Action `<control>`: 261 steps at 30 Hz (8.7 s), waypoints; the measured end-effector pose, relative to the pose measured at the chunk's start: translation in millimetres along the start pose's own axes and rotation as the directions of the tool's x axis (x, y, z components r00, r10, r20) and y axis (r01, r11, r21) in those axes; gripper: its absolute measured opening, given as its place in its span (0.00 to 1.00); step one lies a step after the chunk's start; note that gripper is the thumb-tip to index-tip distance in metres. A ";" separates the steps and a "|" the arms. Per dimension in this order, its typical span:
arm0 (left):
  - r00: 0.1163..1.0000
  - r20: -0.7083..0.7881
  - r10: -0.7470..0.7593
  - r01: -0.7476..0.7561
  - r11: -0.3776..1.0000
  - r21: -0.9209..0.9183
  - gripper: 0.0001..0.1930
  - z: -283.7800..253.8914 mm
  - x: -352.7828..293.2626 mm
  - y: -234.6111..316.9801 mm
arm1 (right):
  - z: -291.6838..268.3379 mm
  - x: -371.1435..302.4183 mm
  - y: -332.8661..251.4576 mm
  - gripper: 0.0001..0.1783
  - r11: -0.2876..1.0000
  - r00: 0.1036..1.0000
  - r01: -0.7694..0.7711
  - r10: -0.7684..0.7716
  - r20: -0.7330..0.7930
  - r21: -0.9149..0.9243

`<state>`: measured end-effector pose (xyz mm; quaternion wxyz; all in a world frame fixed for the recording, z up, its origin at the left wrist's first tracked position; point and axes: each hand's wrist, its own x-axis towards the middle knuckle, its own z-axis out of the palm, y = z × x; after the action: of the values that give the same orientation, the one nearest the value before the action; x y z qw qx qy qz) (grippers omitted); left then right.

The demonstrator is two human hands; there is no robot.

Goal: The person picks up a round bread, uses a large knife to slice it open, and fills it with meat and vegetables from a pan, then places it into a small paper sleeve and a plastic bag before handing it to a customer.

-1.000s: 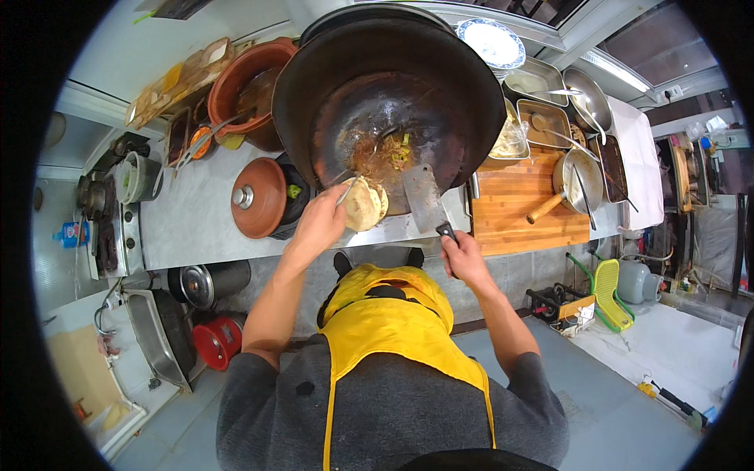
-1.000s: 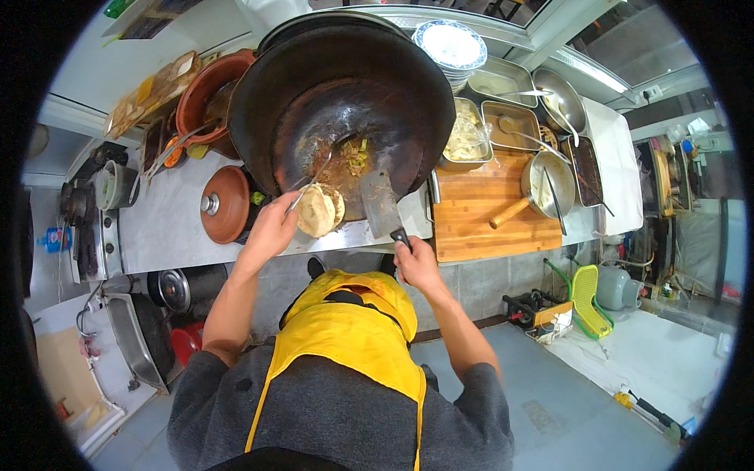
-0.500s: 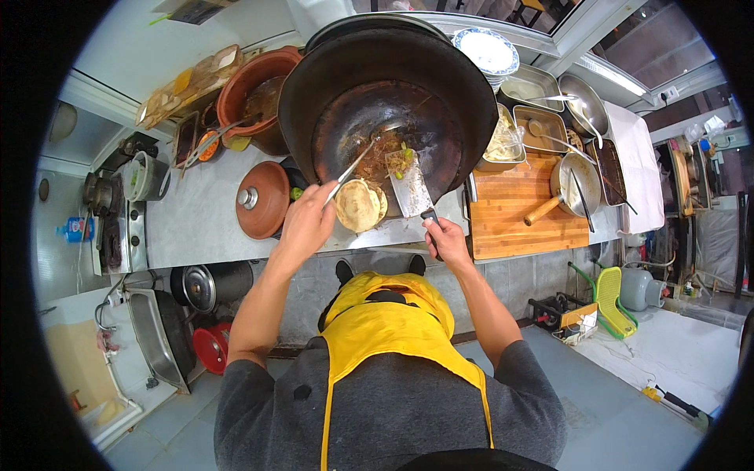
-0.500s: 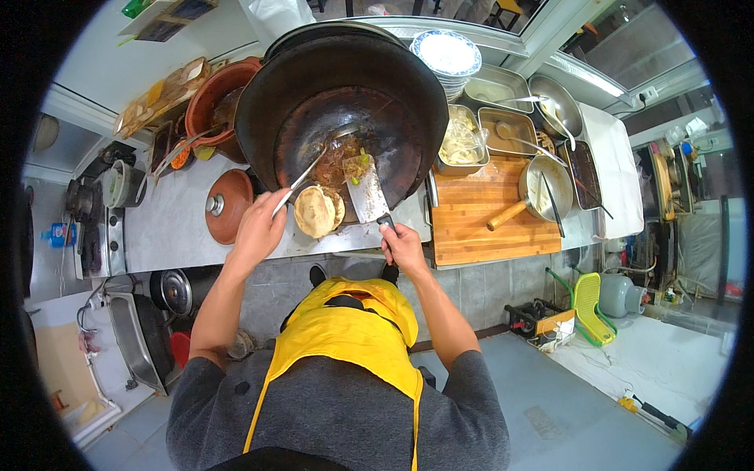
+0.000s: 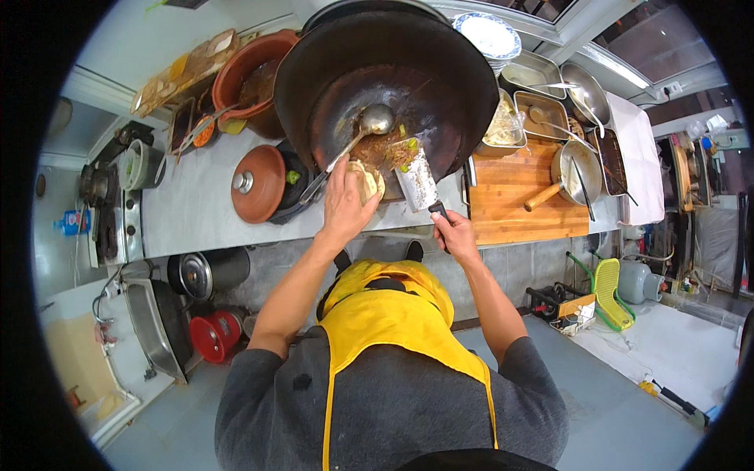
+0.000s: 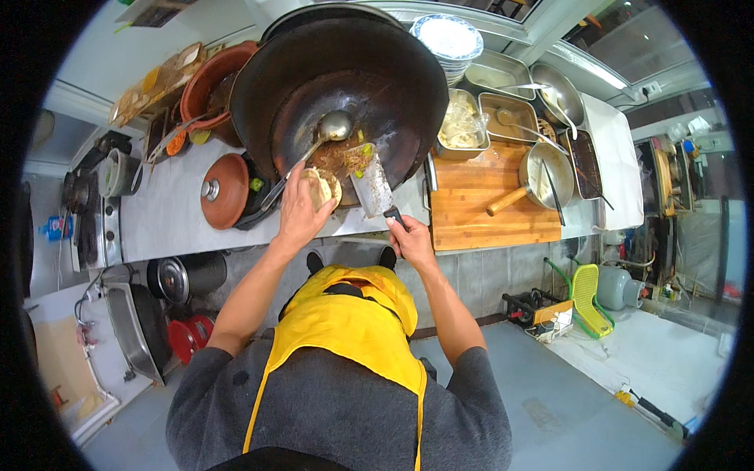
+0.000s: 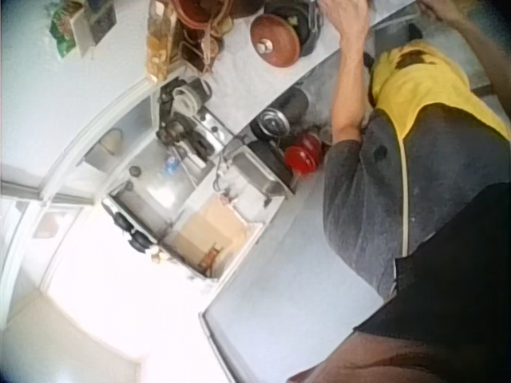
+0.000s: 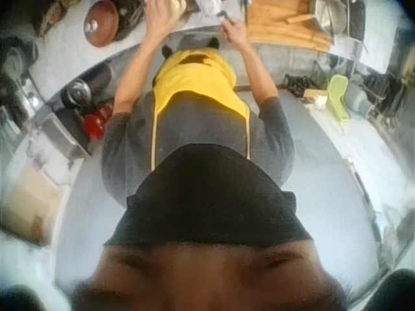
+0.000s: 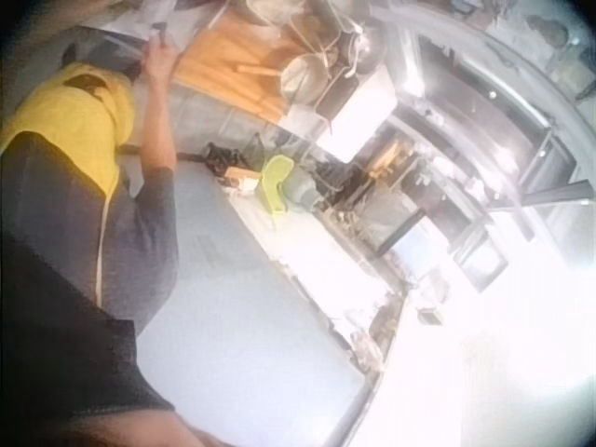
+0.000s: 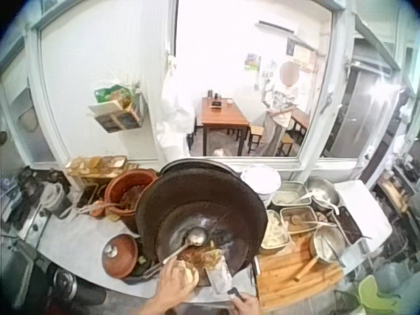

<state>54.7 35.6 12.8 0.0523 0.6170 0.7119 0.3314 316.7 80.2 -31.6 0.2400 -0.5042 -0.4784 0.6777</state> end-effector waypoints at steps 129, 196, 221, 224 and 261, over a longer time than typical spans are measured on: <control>0.941 0.335 -0.043 0.047 0.999 -0.003 0.19 -103.7 28.5 -4.2 | 27.0 19.2 4.2 0.15 0.988 0.999 -0.029 0.035 -0.038 0.149; 0.802 0.128 -0.583 0.586 0.728 -0.357 0.10 -11.3 -58.5 -51.7 | 2.5 -10.8 -53.4 0.09 0.993 0.998 -0.048 0.052 0.039 -0.107; 0.995 0.081 -0.056 0.054 0.998 0.022 0.18 -35.0 20.9 -48.3 | 30.1 54.3 -25.1 0.13 0.901 0.965 0.205 -0.251 -0.075 -0.381; 0.963 0.241 -0.119 0.121 0.993 0.006 0.19 -46.8 14.6 -36.5 | 38.0 50.6 -14.3 0.14 0.963 0.980 0.155 -0.177 -0.086 -0.219; 0.545 0.548 -0.634 0.659 -0.080 -0.748 0.08 22.2 -59.7 -97.2 | 25.5 24.6 -86.8 0.18 0.316 0.823 0.399 -0.537 0.184 -0.861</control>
<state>-2.7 -11.7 -76.6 0.5465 0.0537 0.5911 0.5909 270.5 126.7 35.4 0.1666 -0.4369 -0.8607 0.2011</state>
